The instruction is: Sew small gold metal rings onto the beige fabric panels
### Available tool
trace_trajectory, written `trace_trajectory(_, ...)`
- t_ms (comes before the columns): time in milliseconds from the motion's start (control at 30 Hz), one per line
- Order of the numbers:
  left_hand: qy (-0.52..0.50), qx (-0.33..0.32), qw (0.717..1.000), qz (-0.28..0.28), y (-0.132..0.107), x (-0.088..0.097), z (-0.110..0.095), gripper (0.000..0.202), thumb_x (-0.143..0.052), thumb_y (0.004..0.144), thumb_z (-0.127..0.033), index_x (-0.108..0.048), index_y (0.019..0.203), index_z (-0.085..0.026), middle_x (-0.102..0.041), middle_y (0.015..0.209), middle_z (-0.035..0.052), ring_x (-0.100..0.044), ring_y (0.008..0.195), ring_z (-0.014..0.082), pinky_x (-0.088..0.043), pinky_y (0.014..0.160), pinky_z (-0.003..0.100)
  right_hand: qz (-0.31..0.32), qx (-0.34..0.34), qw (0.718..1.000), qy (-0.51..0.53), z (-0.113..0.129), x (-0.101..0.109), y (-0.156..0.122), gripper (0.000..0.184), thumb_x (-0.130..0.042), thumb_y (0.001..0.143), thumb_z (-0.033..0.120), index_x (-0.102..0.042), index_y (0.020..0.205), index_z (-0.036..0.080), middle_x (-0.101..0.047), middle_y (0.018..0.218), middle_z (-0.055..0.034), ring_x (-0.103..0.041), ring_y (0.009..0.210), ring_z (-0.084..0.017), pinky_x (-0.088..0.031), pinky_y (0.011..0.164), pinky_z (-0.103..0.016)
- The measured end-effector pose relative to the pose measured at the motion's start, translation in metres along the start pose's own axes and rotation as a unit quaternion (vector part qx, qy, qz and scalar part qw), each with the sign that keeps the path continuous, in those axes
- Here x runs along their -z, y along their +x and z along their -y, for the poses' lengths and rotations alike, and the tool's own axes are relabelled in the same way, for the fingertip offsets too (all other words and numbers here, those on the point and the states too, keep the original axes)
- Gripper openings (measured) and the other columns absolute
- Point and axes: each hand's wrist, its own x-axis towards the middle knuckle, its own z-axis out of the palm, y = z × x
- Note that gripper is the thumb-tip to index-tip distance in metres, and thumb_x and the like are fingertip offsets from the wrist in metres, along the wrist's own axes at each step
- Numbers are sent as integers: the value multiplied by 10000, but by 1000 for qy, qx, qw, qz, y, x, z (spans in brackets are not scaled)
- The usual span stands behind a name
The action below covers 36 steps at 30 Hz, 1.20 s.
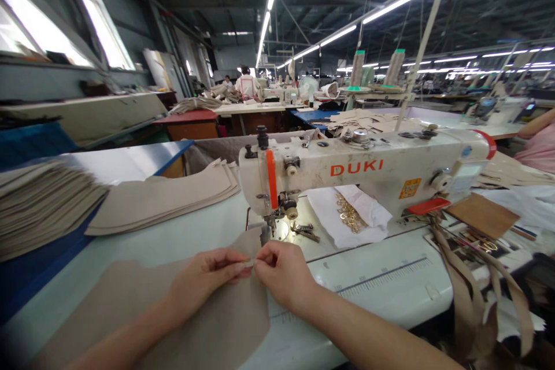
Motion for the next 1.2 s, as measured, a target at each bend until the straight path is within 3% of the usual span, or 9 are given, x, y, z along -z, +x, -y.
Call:
trace_trajectory(100,94,-70,992,-35,7,6,0,308,-532,769,-376,-681,955,-180,-725,940,55,-658,882,237,-508,812,353,14,-74,996,38,0,2,7,151,-498,659,27,-544,630,168,-508,487,78,-465,438,-70,-379,462,-170)
trace_trajectory(233,261,-189,944,-77,13,1,14,403,-439,819,-258,-569,1190,-165,-597,1245,111,-548,1147,261,-405,1003,452,29,-119,992,32,5,6,16,162,-485,663,20,-523,619,171,-521,486,84,-489,399,-59,-400,428,-155)
trace_trajectory(333,326,-204,920,-76,8,-7,28,442,-397,854,-252,-491,1274,-149,-556,1291,130,-517,1191,255,-395,1022,457,54,-149,987,16,11,8,23,157,-498,677,34,-523,591,164,-548,473,70,-506,378,-55,-368,382,-137)
trace_trajectory(467,342,-208,913,-83,-4,-9,37,451,-398,876,-282,-441,1306,-156,-550,1298,124,-532,1179,246,-419,1009,438,98,-166,981,-5,15,5,32,174,-514,677,31,-529,556,155,-577,471,53,-535,373,-59,-343,346,-125)
trace_trajectory(633,338,-234,908,-84,-10,-6,30,372,-430,866,-268,-518,1216,-176,-606,1217,99,-578,1108,226,-470,960,402,130,-179,975,-36,18,1,39,226,-504,681,12,-518,503,150,-558,440,55,-521,333,-54,-340,311,-120)
trace_trajectory(733,341,-295,885,-113,-5,-8,21,238,-434,865,-253,-635,979,-197,-659,1069,73,-617,996,201,-505,900,349,136,-186,972,-54,19,1,42,236,-513,689,18,-523,490,146,-552,433,55,-519,325,-52,-350,307,-117)
trace_trajectory(867,351,-368,849,-141,6,-16,13,220,-436,844,-166,-628,738,-190,-660,804,49,-615,801,173,-531,746,291,137,-183,971,-72,19,1,43,226,-509,689,30,-531,495,145,-566,452,52,-530,340,-53,-371,315,-117)
trace_trajectory(1200,398,-369,826,-149,15,-24,14,202,-428,779,-84,-557,664,-190,-646,715,32,-592,708,167,-499,680,278,154,-149,964,-159,22,4,45,241,-521,711,79,-526,484,156,-575,446,33,-541,363,-74,-422,386,-153)
